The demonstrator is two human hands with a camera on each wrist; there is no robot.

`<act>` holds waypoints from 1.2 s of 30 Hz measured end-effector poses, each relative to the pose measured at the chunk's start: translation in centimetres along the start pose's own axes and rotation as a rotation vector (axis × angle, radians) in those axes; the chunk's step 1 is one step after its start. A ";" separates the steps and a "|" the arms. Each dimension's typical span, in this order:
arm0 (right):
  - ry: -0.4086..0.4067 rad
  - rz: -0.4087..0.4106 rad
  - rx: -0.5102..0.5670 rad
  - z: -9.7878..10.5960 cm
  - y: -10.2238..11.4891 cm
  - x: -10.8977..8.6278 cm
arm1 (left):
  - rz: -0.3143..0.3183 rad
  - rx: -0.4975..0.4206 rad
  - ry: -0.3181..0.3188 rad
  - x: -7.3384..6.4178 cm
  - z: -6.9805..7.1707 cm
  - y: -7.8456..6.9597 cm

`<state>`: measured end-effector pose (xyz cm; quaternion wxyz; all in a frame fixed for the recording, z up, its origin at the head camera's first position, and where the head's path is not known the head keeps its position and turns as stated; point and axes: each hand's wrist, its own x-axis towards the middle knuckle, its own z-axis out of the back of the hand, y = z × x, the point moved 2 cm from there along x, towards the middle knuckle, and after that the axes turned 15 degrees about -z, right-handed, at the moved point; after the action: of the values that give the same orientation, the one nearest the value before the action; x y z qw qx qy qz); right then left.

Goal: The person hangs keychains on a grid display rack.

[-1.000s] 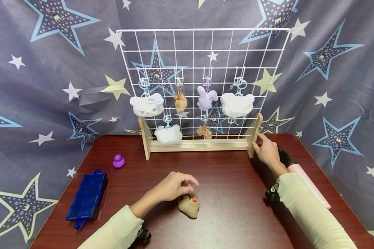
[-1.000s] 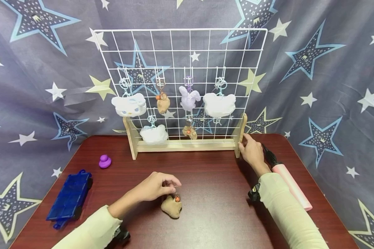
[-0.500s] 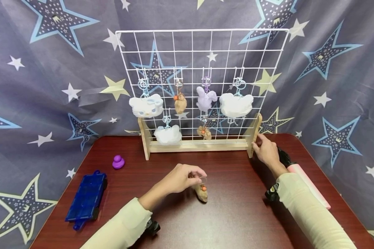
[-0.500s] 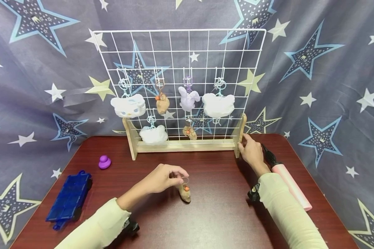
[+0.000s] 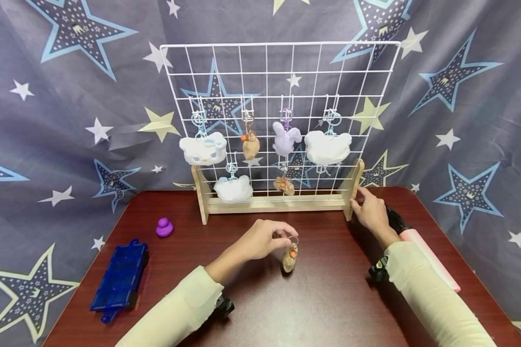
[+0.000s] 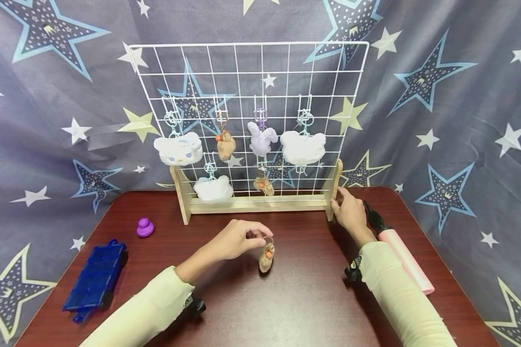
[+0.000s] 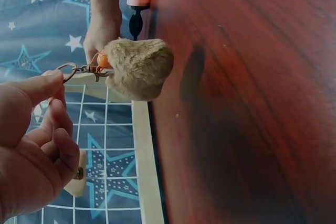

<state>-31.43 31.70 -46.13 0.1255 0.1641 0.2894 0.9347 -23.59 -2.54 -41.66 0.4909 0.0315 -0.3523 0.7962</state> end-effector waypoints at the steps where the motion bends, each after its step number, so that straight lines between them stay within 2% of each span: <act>1: 0.000 0.000 0.000 0.0 0.0 0.0 | 0.000 0.005 -0.005 0.3 0.0 0.0; 6: 0.001 -0.005 -0.005 0.0 -0.2 -0.1 | -0.010 0.004 -0.035 1.6 -0.2 0.1; 20: 0.006 -0.013 -0.003 -0.2 -0.2 -0.1 | 0.056 -0.013 -0.062 5.3 -0.6 0.4; 27: -0.003 -0.008 0.001 -0.1 -0.2 0.1 | 0.018 0.014 -0.104 7.3 -0.7 0.2; 36: 0.000 -0.016 -0.005 -0.2 -0.1 0.2 | 0.033 0.036 -0.157 9.8 -0.8 0.0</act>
<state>-31.63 31.75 -46.32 0.1335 0.1612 0.2886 0.9343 -28.44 5.33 -38.39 0.4480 0.0967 -0.3759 0.8054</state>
